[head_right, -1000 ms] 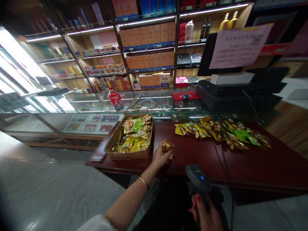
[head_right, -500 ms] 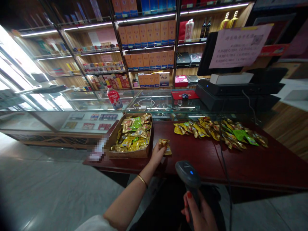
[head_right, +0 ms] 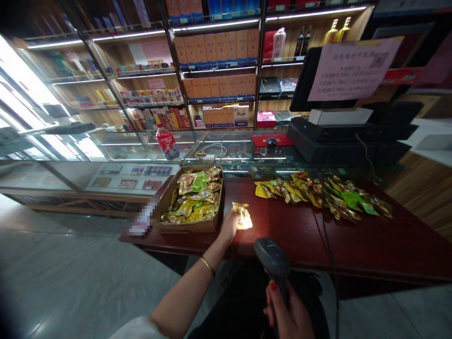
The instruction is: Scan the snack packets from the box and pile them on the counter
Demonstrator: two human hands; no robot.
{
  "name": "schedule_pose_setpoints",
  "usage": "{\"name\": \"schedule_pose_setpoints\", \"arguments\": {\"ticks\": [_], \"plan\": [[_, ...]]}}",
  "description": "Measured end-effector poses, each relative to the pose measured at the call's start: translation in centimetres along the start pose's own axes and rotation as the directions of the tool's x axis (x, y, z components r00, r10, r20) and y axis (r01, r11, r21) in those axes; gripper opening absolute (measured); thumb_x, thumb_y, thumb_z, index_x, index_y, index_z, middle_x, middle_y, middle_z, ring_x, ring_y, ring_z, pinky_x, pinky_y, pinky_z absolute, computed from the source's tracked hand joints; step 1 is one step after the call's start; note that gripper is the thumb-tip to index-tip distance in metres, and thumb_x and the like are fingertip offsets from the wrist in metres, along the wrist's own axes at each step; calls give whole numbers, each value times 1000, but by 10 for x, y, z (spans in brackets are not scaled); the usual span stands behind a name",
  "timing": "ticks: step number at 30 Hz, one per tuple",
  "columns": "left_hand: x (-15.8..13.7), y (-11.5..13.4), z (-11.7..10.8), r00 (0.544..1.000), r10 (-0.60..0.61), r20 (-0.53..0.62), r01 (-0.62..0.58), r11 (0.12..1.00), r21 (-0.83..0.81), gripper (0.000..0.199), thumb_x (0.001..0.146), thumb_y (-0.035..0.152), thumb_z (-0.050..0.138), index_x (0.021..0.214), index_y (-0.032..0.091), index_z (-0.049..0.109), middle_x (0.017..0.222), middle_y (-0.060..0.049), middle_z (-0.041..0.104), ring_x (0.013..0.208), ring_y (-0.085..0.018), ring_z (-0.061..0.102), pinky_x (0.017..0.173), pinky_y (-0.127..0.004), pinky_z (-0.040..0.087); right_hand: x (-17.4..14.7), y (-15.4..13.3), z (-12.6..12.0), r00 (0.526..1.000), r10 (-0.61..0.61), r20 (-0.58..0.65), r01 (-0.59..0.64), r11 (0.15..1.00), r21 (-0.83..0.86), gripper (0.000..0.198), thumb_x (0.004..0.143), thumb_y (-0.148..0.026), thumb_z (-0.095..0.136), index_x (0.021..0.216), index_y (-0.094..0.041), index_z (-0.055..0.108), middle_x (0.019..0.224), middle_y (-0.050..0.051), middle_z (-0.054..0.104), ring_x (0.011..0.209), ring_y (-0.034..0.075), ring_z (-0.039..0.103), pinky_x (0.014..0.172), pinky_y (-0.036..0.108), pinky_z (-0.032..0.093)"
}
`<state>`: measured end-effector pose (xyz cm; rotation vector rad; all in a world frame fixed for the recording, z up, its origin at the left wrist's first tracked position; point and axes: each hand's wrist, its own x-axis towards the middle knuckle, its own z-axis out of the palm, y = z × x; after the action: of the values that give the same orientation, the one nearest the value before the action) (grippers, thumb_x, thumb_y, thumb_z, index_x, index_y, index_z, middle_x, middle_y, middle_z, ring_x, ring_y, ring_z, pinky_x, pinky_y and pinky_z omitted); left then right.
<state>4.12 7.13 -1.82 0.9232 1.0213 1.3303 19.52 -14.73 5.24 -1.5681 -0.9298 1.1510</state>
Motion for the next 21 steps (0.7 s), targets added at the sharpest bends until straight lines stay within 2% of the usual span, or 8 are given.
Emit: {"name": "schedule_pose_setpoints", "arguments": {"ticks": [3, 7, 10, 14, 21], "plan": [[2, -2, 1, 1000, -7, -6, 7, 1000, -7, 34, 71, 31, 67, 102, 18, 66, 89, -4, 69, 81, -20, 65, 75, -32, 53, 1, 0, -2, 1000, -6, 11, 6, 1000, -3, 62, 82, -79, 57, 103, -22, 70, 60, -5, 57, 52, 14, 55, 61, 26, 56], [3, -5, 2, 1000, -25, 0, 25, 1000, -5, 41, 71, 34, 69, 109, 18, 66, 92, -5, 70, 80, -20, 66, 71, -31, 55, 8, 6, -6, 995, -9, 101, 18, 997, -81, 57, 83, -78, 55, 90, -23, 67, 58, -4, 56, 55, 16, 57, 62, 26, 55], [1, -3, 3, 999, -37, 2, 37, 999, -3, 43, 72, 35, 70, 111, 18, 66, 93, -5, 70, 80, -21, 67, 67, -30, 54, 11, 8, -6, 988, -18, 155, 37, 992, -122, 58, 84, -78, 54, 96, -22, 67, 59, -4, 57, 53, 16, 57, 62, 27, 56], [-3, 4, 5, 999, -37, 29, 38, 999, -25, 41, 73, 33, 69, 110, 17, 66, 92, -6, 71, 78, -21, 66, 67, -30, 54, 11, 7, -1, 989, -40, 145, 58, 991, -124, 59, 85, -76, 55, 104, -21, 68, 60, -3, 59, 54, 16, 59, 62, 28, 56], [-6, 8, 5, 998, -50, 23, 51, 999, -6, 39, 73, 30, 68, 108, 16, 66, 88, -4, 70, 72, -18, 64, 64, -27, 50, 22, 12, 0, 990, -25, 141, 52, 980, -194, 63, 84, -79, 52, 101, -20, 68, 59, -1, 63, 57, 19, 61, 61, 29, 53]]}}
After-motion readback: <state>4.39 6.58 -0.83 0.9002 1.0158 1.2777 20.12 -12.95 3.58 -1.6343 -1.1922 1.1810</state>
